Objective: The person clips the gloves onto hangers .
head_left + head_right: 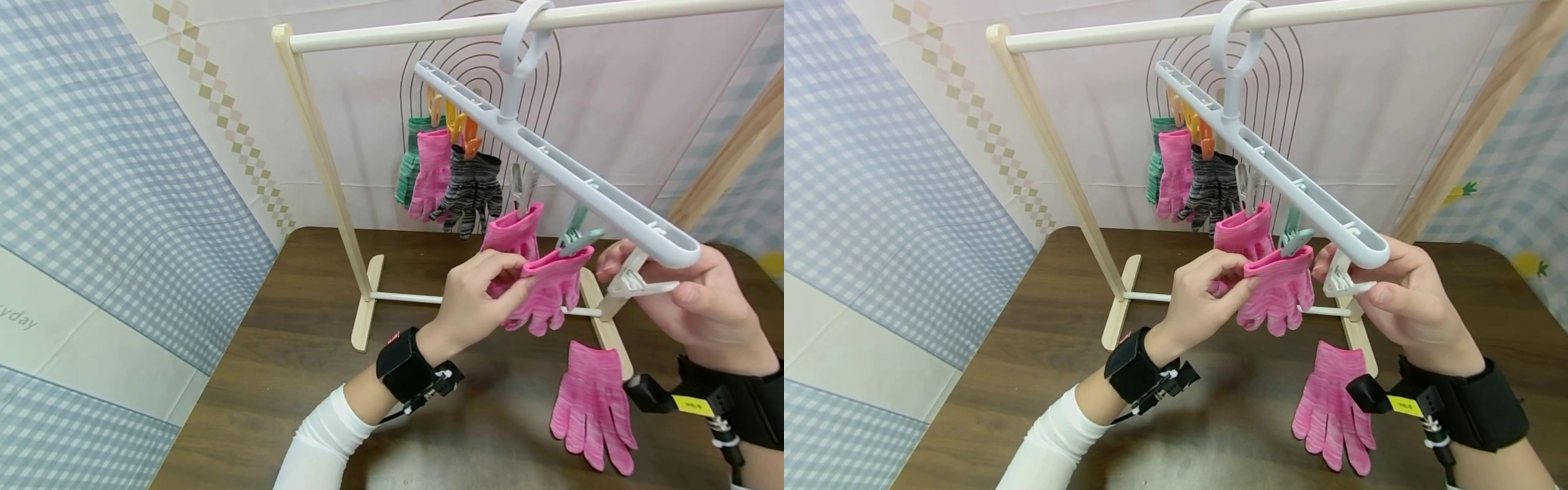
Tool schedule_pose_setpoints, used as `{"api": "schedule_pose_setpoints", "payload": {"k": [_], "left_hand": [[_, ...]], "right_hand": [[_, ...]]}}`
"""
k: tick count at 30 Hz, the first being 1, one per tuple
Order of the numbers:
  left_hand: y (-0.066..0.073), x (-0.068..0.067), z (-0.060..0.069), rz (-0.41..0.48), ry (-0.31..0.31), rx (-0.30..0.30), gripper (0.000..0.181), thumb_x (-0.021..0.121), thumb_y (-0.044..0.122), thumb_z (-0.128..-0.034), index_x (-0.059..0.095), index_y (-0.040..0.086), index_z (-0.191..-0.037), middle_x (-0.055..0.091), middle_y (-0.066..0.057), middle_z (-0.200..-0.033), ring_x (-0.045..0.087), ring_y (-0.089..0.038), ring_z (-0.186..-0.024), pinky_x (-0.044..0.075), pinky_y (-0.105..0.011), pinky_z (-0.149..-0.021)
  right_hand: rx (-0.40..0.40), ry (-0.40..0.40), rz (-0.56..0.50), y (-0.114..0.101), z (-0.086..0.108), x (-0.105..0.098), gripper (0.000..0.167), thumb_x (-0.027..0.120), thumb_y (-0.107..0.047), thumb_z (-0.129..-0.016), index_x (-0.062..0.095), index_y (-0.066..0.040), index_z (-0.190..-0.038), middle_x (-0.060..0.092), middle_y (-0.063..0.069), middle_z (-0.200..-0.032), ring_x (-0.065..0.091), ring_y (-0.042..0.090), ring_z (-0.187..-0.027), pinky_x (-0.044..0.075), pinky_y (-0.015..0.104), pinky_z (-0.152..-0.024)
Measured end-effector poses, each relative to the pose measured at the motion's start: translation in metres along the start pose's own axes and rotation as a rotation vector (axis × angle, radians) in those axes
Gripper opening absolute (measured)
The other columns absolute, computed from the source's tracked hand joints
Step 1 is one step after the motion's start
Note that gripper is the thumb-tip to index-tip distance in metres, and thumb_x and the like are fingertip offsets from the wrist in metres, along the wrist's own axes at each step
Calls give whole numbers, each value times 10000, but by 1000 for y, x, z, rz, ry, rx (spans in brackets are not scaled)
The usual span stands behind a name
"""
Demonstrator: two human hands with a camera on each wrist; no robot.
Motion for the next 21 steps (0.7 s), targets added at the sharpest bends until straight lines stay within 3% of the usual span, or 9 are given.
{"api": "schedule_pose_setpoints", "payload": {"k": [9,14,21], "left_hand": [[1,-2,-1,29,17,-4,127,628,88,-781,613,26,-891,582,-24,-786,480,-14,-693,393,-51,-627],[1,-3,-2,26,22,-3,128,634,92,-780,618,24,-888,587,-27,-785,484,-20,-703,386,-49,-631],[1,-5,-1,40,35,6,118,628,82,-779,615,19,-878,585,-32,-782,490,-26,-692,399,-54,-634]], "right_hand": [[-33,-36,-3,1,3,0,426,464,79,-817,346,195,-1209,502,322,-1123,447,385,-1046,351,376,-929],[-50,-39,-14,0,18,-6,356,396,70,-851,382,231,-1168,466,315,-1153,443,381,-1081,349,372,-946],[21,-32,33,9,46,-17,357,264,122,-869,334,243,-1198,472,322,-1171,472,372,-1069,367,349,-937]]}}
Point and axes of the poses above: each hand's wrist, its own z-axis away from the middle knuckle, its own x-axis out of the palm, y = z × x, the point moved 8 cm from there along -z, towards the middle knuckle
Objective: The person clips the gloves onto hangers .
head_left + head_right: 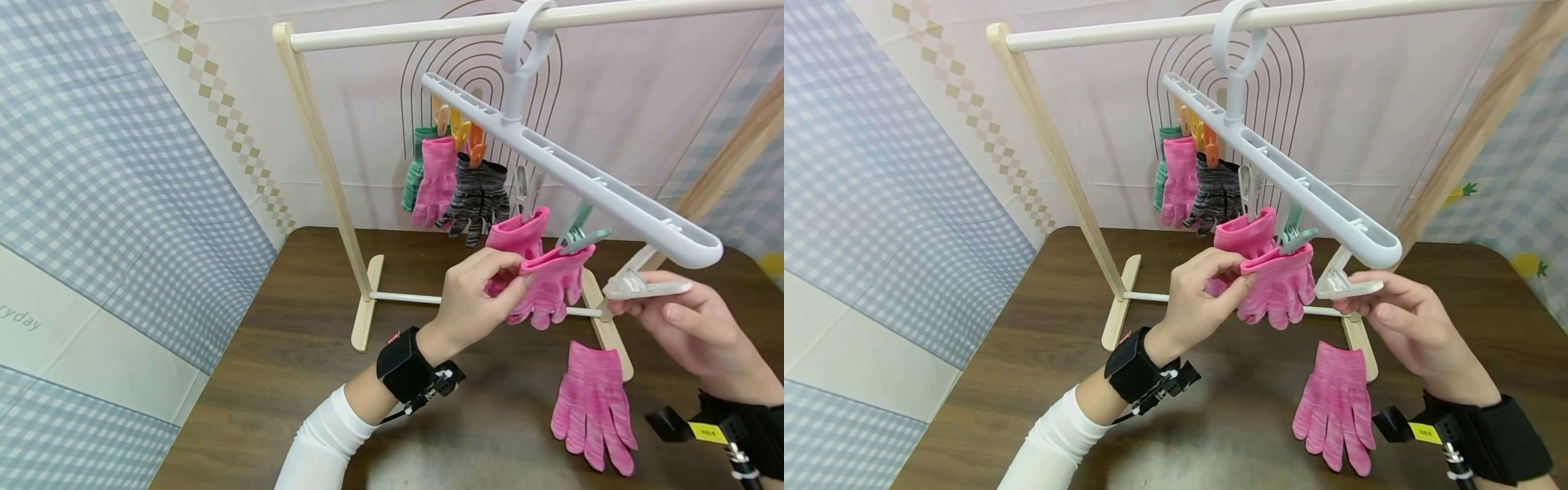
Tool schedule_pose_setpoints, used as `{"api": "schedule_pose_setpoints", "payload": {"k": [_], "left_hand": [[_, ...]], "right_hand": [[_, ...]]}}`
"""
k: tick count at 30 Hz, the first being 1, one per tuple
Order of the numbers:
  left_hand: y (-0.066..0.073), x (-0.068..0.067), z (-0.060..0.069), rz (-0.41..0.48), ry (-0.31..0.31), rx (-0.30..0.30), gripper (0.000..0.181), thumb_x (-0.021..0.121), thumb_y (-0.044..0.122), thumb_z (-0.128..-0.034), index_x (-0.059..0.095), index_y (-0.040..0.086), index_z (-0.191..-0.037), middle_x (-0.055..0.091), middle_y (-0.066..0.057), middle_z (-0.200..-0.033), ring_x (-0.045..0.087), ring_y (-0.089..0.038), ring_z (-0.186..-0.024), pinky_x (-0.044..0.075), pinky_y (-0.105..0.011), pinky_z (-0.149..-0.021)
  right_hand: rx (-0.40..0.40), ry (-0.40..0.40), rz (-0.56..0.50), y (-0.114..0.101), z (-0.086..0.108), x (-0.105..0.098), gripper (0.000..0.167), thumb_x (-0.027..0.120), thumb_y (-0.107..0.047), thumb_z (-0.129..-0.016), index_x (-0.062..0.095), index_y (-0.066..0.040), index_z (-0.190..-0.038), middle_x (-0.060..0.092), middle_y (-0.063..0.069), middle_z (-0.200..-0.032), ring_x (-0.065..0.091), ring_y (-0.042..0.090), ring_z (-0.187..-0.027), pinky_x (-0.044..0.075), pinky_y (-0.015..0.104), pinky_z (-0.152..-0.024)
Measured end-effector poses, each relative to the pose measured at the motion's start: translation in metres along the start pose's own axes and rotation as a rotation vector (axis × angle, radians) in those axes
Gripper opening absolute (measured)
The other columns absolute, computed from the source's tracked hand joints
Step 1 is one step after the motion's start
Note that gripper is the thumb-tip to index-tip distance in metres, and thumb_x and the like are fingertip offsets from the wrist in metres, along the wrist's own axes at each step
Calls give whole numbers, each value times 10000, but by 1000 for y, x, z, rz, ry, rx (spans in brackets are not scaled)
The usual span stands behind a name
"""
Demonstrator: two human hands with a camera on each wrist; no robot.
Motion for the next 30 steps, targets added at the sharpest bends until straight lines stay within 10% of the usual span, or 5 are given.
{"api": "schedule_pose_setpoints", "payload": {"k": [16,24,30], "left_hand": [[-1,0,1,2,25,12,105,630,85,-778,622,20,-861,592,-32,-776,483,-35,-687,398,-72,-618],[0,-1,1,4,17,12,110,631,84,-779,617,17,-865,594,-39,-783,491,-40,-699,401,-60,-636],[0,-1,3,12,11,5,116,631,84,-777,615,16,-870,585,-36,-778,484,-34,-688,416,-80,-619]], "right_hand": [[417,226,380,28,68,-46,430,184,217,-842,452,129,-1166,601,135,-1088,579,168,-999,466,223,-800],[852,316,931,40,95,-64,278,415,10,-898,539,-35,-1144,649,-107,-999,591,-7,-916,445,148,-720],[945,291,1143,47,99,-65,239,510,-98,-880,558,-14,-1098,608,-206,-927,567,-44,-820,465,188,-626]]}}
Point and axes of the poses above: each hand's wrist, its own z-axis away from the middle knuckle, its own x-axis out of the palm, y = z × x, the point moved 8 cm from there along -z, towards the middle knuckle
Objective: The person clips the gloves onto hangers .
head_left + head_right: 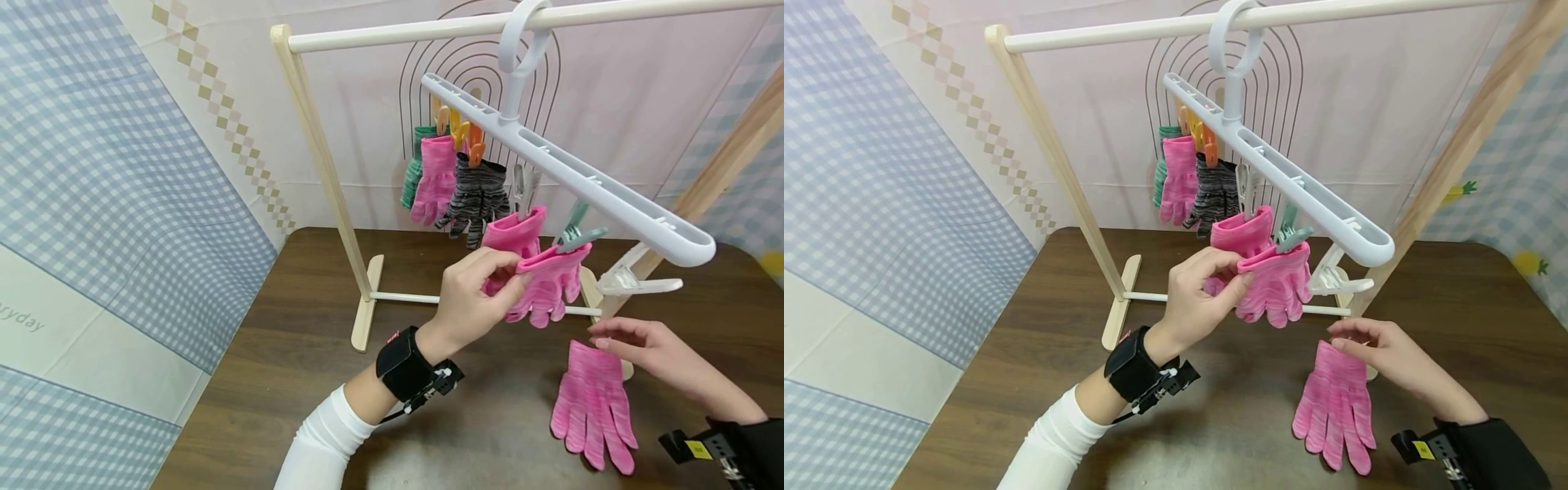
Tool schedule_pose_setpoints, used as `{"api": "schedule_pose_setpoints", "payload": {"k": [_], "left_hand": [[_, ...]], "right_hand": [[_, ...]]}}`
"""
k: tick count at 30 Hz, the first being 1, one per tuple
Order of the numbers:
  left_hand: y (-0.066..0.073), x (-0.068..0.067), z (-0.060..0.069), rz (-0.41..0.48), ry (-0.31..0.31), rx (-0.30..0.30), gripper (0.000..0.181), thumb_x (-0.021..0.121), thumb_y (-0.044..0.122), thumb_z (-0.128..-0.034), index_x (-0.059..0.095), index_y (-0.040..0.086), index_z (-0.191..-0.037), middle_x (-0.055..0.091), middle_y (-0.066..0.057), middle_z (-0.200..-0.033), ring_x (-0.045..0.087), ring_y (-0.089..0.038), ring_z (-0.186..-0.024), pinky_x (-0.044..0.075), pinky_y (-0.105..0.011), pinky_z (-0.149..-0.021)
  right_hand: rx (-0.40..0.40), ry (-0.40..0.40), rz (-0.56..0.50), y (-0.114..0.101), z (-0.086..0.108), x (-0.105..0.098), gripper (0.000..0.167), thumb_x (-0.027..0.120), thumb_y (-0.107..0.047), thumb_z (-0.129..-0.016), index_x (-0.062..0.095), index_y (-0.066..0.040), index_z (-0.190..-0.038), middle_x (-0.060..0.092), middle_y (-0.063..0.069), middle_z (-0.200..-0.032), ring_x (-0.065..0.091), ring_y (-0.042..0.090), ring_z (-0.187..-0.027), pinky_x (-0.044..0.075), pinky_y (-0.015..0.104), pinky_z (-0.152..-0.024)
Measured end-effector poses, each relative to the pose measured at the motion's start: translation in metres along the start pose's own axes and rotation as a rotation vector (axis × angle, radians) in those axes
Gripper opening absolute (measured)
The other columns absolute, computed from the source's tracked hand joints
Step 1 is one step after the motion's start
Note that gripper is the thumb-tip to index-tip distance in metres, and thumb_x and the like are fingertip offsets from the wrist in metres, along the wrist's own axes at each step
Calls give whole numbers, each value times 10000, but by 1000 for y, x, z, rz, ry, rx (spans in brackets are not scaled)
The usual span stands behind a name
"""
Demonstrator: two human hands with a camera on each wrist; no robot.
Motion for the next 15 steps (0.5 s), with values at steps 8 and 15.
{"api": "schedule_pose_setpoints", "payload": {"k": [8,15], "left_hand": [[0,1,2,-9,-1,6,109,630,85,-778,613,19,-863,586,-34,-775,485,-33,-688,405,-65,-627],[-1,1,3,4,-5,2,111,627,76,-777,615,16,-870,592,-41,-783,495,-37,-698,406,-50,-646]], "right_hand": [[-1,42,272,1,-2,12,261,604,-140,-816,598,9,-1030,606,20,-812,451,-46,-632,398,211,-464],[38,20,465,9,-4,16,309,652,-214,-771,619,-12,-1002,631,49,-859,515,46,-698,399,244,-544]]}}
Point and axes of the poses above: each hand's wrist, its own z-axis away from the middle knuckle, its own x-axis out of the palm, y = z × x, the point moved 8 cm from there along -z, towards the middle knuckle
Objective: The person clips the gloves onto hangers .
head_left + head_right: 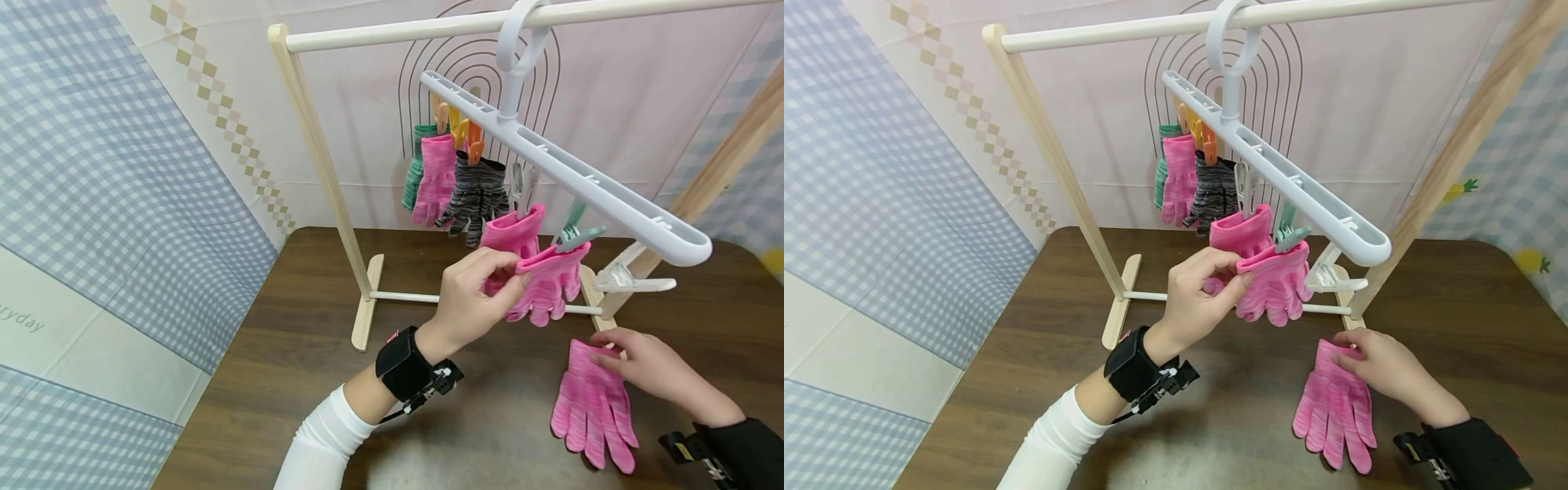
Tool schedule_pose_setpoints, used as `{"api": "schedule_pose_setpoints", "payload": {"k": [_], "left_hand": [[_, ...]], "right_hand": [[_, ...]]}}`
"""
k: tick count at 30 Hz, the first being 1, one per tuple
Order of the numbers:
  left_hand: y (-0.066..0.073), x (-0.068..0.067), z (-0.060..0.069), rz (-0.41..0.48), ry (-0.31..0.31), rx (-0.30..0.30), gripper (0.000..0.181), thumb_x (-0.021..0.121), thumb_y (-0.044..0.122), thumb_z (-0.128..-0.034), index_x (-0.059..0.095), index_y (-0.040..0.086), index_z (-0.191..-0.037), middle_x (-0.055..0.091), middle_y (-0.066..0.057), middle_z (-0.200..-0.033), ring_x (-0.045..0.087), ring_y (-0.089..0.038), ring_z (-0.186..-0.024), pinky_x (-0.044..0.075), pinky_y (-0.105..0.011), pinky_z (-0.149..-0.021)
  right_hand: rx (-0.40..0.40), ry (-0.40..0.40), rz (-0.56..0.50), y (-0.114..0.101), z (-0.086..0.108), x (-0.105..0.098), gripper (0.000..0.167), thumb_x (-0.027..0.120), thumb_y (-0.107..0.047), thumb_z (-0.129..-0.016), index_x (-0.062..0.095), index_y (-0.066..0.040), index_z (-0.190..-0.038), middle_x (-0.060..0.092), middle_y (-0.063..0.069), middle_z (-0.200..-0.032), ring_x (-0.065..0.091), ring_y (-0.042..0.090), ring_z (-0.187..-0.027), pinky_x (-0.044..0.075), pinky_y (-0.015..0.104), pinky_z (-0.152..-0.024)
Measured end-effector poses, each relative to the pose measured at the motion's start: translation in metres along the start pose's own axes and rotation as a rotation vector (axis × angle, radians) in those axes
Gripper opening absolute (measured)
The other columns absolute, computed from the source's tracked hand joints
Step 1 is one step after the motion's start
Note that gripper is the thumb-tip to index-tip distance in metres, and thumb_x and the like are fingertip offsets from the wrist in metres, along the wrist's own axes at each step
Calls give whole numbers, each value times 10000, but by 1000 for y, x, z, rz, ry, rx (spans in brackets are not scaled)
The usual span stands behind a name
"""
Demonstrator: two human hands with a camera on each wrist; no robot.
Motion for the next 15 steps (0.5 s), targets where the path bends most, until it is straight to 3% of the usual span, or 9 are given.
{"api": "schedule_pose_setpoints", "payload": {"k": [4,11,15], "left_hand": [[0,0,0,-1,0,-1,112,630,78,-775,614,14,-866,588,-40,-776,491,-33,-689,403,-49,-639],[0,-1,-1,10,-2,-2,114,630,74,-776,611,10,-868,584,-43,-774,492,-37,-689,412,-59,-634],[0,-1,-1,5,2,0,110,628,76,-775,614,13,-864,585,-40,-771,490,-35,-687,408,-60,-631]], "right_hand": [[10,-33,53,5,-1,6,330,663,-189,-745,618,15,-1000,637,105,-887,540,157,-730,423,317,-587],[91,-129,93,20,-1,18,361,652,-190,-740,608,57,-999,626,163,-886,555,212,-740,454,413,-604],[100,-126,96,22,-1,19,366,661,-192,-731,608,66,-984,625,174,-877,586,261,-774,460,454,-628]]}}
Point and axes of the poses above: each hand's wrist, its own z-axis away from the middle knuckle, its own x-axis out of the palm, y = z × x, the point moved 8 cm from there along -z, towards the middle knuckle
